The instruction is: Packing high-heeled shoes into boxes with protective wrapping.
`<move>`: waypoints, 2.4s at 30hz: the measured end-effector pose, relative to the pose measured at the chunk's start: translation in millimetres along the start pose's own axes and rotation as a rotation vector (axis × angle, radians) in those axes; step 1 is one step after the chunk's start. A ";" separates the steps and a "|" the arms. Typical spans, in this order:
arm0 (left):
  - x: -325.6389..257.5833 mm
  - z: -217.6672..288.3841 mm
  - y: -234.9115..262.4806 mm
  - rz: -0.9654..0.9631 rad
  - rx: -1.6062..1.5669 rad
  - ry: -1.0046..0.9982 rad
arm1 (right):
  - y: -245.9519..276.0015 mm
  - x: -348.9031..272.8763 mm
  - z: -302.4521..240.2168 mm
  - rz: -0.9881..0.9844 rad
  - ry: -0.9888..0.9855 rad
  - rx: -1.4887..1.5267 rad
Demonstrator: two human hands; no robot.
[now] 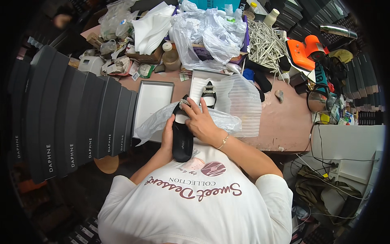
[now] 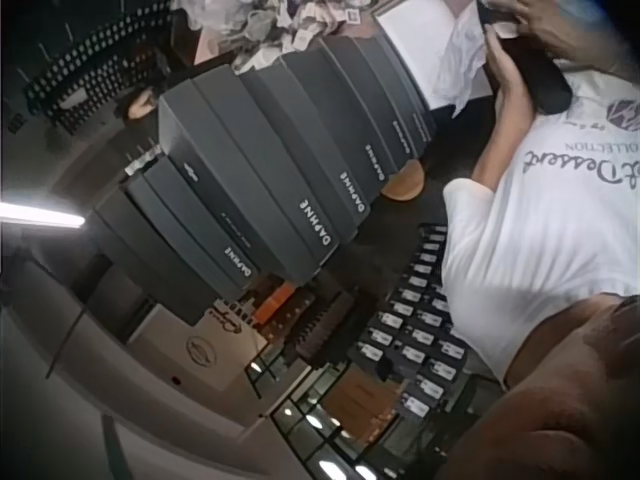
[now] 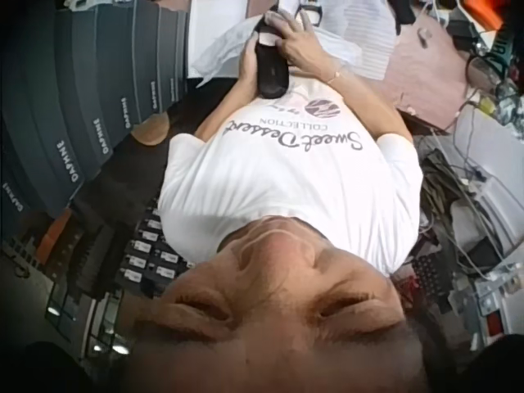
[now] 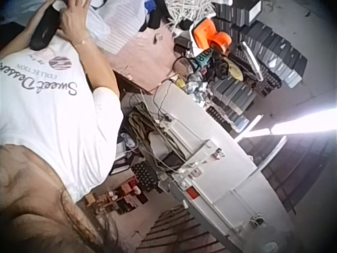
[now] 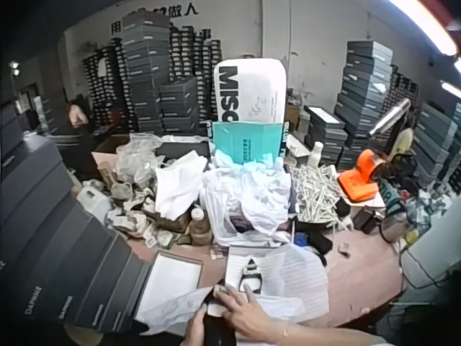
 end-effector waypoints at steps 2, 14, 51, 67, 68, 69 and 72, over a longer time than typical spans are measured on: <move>0.8 2.0 0.8 -0.001 -0.027 -0.008 | 16.6 -12.7 14.5 0.023 -0.215 0.589; 5.1 -0.7 -7.3 -0.039 0.002 0.066 | -60.4 -72.1 56.4 0.336 -0.926 1.954; -2.7 17.4 0.8 -0.342 -0.120 0.324 | -6.8 -19.5 96.2 -0.093 -0.396 0.831; -11.2 36.5 -19.8 -0.341 0.415 0.098 | -17.6 -27.7 73.0 -0.096 -0.489 1.073; -10.6 33.6 -21.6 -0.358 0.434 0.119 | -14.6 -33.1 74.3 -0.076 -0.495 1.049; -10.2 33.2 -20.1 -0.329 0.455 0.058 | -13.8 -39.2 75.5 -0.085 -0.527 1.067; -3.5 28.5 -8.6 -0.284 0.454 0.138 | -25.8 -59.6 85.3 -0.117 -0.644 1.035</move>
Point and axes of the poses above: each hand's wrist, its own x-axis towards the middle knuckle, its own y-axis out of the back of the hand, z = x × y, the point moved 6 cm from there along x, towards the middle knuckle, and after that the axes turned 10 degrees about -x, right-handed, at the moved point
